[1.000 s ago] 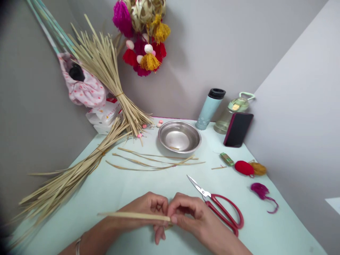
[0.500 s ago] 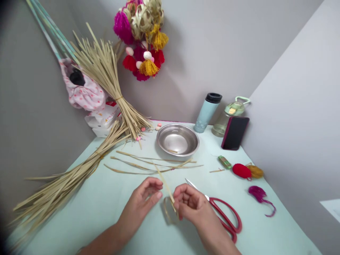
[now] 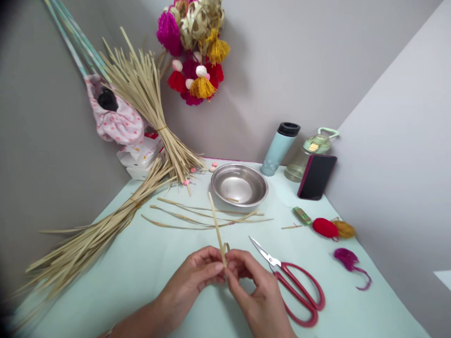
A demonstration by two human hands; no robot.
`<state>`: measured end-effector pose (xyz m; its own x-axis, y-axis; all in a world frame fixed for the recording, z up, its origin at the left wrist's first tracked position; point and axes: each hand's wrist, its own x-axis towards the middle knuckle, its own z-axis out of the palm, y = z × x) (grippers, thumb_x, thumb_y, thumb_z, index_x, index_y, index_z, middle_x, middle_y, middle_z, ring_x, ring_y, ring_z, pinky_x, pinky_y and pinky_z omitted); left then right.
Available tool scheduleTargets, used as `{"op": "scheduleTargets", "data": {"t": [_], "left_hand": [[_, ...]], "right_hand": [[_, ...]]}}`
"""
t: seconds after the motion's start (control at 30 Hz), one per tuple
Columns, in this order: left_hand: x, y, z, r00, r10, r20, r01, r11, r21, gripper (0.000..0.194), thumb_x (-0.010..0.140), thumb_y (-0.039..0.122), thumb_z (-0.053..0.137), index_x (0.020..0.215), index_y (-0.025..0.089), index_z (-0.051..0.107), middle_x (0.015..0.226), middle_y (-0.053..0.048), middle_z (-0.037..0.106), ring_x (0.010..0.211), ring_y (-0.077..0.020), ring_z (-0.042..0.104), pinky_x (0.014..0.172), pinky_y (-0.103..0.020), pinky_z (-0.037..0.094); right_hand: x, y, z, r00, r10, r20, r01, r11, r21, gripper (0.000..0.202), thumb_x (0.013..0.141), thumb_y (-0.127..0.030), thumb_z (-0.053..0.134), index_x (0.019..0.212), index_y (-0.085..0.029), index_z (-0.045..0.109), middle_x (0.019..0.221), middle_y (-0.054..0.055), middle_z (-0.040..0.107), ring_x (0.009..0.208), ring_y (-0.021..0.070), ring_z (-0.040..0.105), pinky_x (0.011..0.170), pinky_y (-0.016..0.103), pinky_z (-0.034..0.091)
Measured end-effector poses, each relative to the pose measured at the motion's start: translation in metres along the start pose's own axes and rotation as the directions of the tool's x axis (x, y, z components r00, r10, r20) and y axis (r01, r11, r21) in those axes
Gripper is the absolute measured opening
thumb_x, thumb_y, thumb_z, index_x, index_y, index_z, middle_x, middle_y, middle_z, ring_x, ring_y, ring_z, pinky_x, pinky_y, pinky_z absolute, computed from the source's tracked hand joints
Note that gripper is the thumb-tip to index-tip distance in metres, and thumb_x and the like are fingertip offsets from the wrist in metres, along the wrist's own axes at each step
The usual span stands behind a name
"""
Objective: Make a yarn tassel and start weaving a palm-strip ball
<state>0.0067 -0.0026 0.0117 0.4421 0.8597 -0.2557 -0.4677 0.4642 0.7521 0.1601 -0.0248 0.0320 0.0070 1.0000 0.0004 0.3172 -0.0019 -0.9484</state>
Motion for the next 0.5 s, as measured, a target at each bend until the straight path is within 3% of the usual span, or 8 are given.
{"op": "scheduleTargets", "data": {"t": [0.13, 0.27, 0.37, 0.5], "left_hand": [[0.001, 0.000, -0.002, 0.999, 0.047, 0.000, -0.047, 0.997, 0.068, 0.021, 0.078, 0.031, 0.072, 0.085, 0.013, 0.064, 0.084, -0.005, 0.065, 0.082, -0.0165, 0.060, 0.085, -0.032, 0.046], [0.005, 0.001, -0.003, 0.989, 0.108, -0.106, -0.087, 0.980, 0.181, 0.025, 0.077, 0.037, 0.071, 0.082, 0.015, 0.060, 0.076, -0.002, 0.063, 0.075, -0.0169, 0.062, 0.079, -0.032, 0.049], [0.006, 0.001, -0.003, 0.979, 0.161, -0.122, -0.109, 0.930, 0.351, 0.020, 0.078, 0.034, 0.069, 0.081, 0.016, 0.062, 0.075, -0.002, 0.064, 0.074, -0.0168, 0.061, 0.076, -0.028, 0.047], [0.003, 0.004, -0.002, 0.975, 0.218, -0.055, -0.145, 0.798, 0.584, 0.011, 0.081, 0.028, 0.064, 0.081, 0.018, 0.069, 0.085, -0.004, 0.068, 0.084, -0.0184, 0.061, 0.081, -0.027, 0.044]], "right_hand": [[0.010, -0.003, -0.007, 0.987, 0.125, 0.098, -0.135, 0.986, 0.102, 0.027, 0.075, -0.041, 0.072, 0.093, -0.021, 0.068, 0.069, 0.002, 0.066, 0.061, 0.0177, 0.061, 0.060, 0.029, 0.051], [0.016, -0.005, -0.010, 0.954, 0.232, 0.189, -0.268, 0.943, 0.199, 0.027, 0.075, -0.045, 0.072, 0.078, -0.019, 0.065, 0.061, 0.000, 0.063, 0.060, 0.0165, 0.058, 0.061, 0.029, 0.047], [0.013, -0.004, -0.010, 0.953, 0.210, 0.218, -0.246, 0.957, 0.154, 0.026, 0.079, -0.045, 0.068, 0.074, -0.020, 0.063, 0.064, 0.001, 0.062, 0.063, 0.0169, 0.056, 0.062, 0.029, 0.044], [0.010, -0.006, -0.011, 0.978, 0.077, 0.194, -0.088, 0.995, 0.050, 0.022, 0.083, -0.042, 0.065, 0.074, -0.022, 0.065, 0.080, 0.003, 0.059, 0.072, 0.0185, 0.054, 0.066, 0.030, 0.043]]}}
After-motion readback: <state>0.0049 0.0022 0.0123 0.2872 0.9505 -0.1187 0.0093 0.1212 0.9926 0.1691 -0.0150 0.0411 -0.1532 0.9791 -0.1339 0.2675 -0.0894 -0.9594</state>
